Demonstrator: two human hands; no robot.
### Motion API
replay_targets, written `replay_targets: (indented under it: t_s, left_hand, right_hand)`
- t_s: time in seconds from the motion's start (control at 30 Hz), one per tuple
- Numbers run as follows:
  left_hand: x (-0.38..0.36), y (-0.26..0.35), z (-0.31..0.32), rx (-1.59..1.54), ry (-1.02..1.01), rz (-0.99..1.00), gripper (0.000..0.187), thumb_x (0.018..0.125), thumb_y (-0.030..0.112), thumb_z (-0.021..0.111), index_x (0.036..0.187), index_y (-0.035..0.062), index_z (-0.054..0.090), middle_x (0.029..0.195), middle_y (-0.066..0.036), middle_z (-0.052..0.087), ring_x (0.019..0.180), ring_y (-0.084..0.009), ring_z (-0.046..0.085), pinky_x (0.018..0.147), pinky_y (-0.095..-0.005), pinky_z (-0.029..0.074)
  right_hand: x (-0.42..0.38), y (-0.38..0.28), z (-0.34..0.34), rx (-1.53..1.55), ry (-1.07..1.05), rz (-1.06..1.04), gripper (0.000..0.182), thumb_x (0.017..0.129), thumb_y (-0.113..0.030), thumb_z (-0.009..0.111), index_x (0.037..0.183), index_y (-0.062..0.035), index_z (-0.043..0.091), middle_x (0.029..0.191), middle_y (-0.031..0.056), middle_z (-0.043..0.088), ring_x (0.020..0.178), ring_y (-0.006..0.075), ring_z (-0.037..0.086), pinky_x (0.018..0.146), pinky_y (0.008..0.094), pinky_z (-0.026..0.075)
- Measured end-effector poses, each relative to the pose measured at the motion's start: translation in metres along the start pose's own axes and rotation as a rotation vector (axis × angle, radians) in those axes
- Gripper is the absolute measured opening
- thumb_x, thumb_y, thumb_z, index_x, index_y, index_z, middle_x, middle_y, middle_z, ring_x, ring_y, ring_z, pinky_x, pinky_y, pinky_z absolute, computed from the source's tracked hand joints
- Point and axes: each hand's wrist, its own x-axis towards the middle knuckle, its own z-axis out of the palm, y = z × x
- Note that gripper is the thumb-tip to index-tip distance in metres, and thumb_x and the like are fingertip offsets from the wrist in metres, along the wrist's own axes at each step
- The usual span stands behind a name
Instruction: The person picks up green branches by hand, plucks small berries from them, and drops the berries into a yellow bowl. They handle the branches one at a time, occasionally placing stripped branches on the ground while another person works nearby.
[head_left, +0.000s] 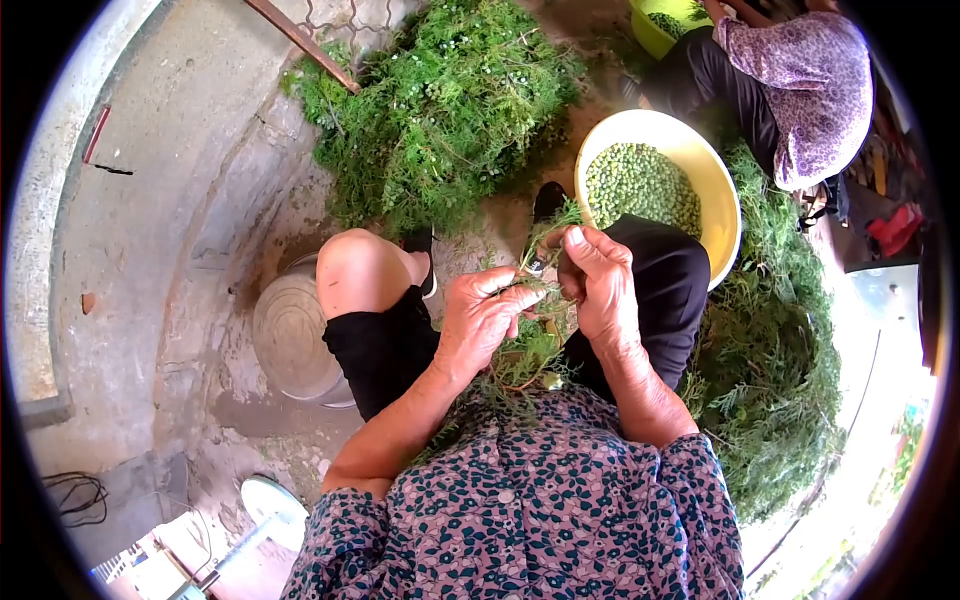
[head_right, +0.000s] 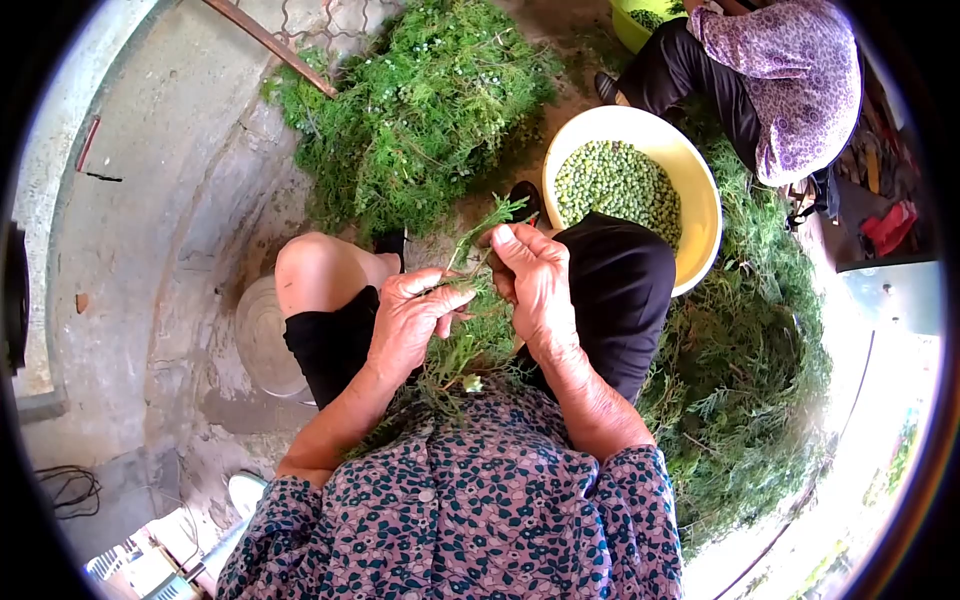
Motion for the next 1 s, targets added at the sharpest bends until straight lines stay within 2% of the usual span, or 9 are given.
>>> replay_targets:
  t_s: [0.1,0.23,0.3,0.4,0.47,0.67,0.87,0.93,1.0]
  left_hand:
    - [-0.001,-0.002,-0.002,-0.089,-0.019,-0.054,0.011,0.079,0.007,0.064,0.081,-0.0039,0.063,0.058,-0.003,0.055,0.042,-0.0068,0.042,0.043,-0.0207,0.038]
    - [0.002,-0.013,-0.017,-0.252,0.128,-0.145,0.012,0.081,0.009,0.063,0.084,-0.0031,0.063,0.068,-0.008,0.061,0.044,-0.0092,0.047,0.046,-0.0214,0.041]
    - [0.011,-0.017,-0.026,-0.318,0.240,-0.153,0.014,0.083,0.010,0.061,0.087,-0.0036,0.062,0.073,-0.008,0.061,0.048,-0.0108,0.050,0.046,-0.0224,0.041]
    - [0.018,-0.015,-0.034,-0.392,0.225,-0.147,0.017,0.084,0.011,0.061,0.090,-0.0043,0.061,0.074,-0.013,0.061,0.049,-0.0113,0.050,0.043,-0.0234,0.038]
    - [0.021,-0.014,-0.033,-0.409,0.238,-0.148,0.018,0.084,0.012,0.061,0.091,-0.0043,0.060,0.074,-0.014,0.061,0.048,-0.0112,0.050,0.043,-0.0231,0.038]
    - [0.029,-0.019,-0.025,-0.400,0.284,-0.219,0.022,0.081,0.017,0.065,0.089,-0.0035,0.061,0.070,-0.011,0.062,0.047,-0.0097,0.051,0.040,-0.0202,0.037]
    - [0.032,-0.029,-0.018,-0.328,0.196,-0.214,0.023,0.082,0.016,0.064,0.094,-0.0035,0.059,0.071,-0.008,0.058,0.055,-0.0132,0.055,0.044,-0.0222,0.036]
    - [0.032,-0.020,-0.016,-0.303,0.201,-0.257,0.022,0.082,0.017,0.065,0.091,-0.0020,0.060,0.070,-0.007,0.058,0.051,-0.0108,0.051,0.044,-0.0204,0.037]
    - [0.034,-0.021,-0.018,-0.383,0.280,-0.337,0.020,0.082,0.018,0.064,0.089,-0.0005,0.060,0.070,-0.007,0.059,0.049,-0.0089,0.047,0.044,-0.0190,0.037]
  right_hand:
    - [0.012,-0.007,-0.009,0.200,0.247,0.110,0.037,0.091,-0.034,0.043,0.082,-0.0010,0.056,0.057,-0.0003,0.043,0.043,0.0074,0.034,0.039,0.0230,0.023]
    - [0.032,-0.026,-0.062,-0.343,0.295,-0.303,0.025,0.089,-0.019,0.048,0.102,0.0010,0.057,0.067,0.0048,0.055,0.052,0.0094,0.048,0.050,0.0219,0.040]
    - [0.051,-0.023,-0.099,-0.459,0.393,-0.364,0.027,0.085,-0.007,0.050,0.111,-0.0038,0.056,0.086,0.0115,0.061,0.074,0.0169,0.059,0.067,0.0268,0.049]
    - [0.092,0.001,-0.191,-1.234,0.634,-0.479,0.044,0.076,-0.010,0.047,0.119,-0.0064,0.052,0.127,0.0161,0.043,0.119,0.0293,0.041,0.097,0.0383,0.037]
    - [0.091,-0.004,-0.216,-1.327,0.693,-0.259,0.043,0.077,-0.007,0.045,0.120,-0.0080,0.051,0.129,0.0162,0.041,0.119,0.0312,0.042,0.098,0.0391,0.037]
    - [0.071,-0.012,-0.174,-1.219,0.745,-0.842,0.027,0.087,-0.004,0.043,0.108,-0.0044,0.060,0.109,0.0162,0.056,0.097,0.0267,0.058,0.084,0.0339,0.046]
    - [-0.001,-0.040,-0.044,-0.474,0.099,-0.053,0.011,0.084,-0.010,0.060,0.092,-0.0058,0.066,0.084,0.0039,0.065,0.072,0.0120,0.060,0.062,0.0265,0.049]
    - [-0.014,-0.001,-0.021,-0.397,-0.400,-0.436,0.016,0.074,-0.012,0.069,0.089,-0.0049,0.066,0.084,0.0082,0.066,0.066,0.0149,0.060,0.058,0.0297,0.048]
    - [-0.034,-0.002,0.009,-0.677,-0.607,-0.367,0.019,0.073,-0.012,0.068,0.089,-0.0031,0.063,0.080,0.0119,0.062,0.070,0.0229,0.061,0.061,0.0321,0.048]
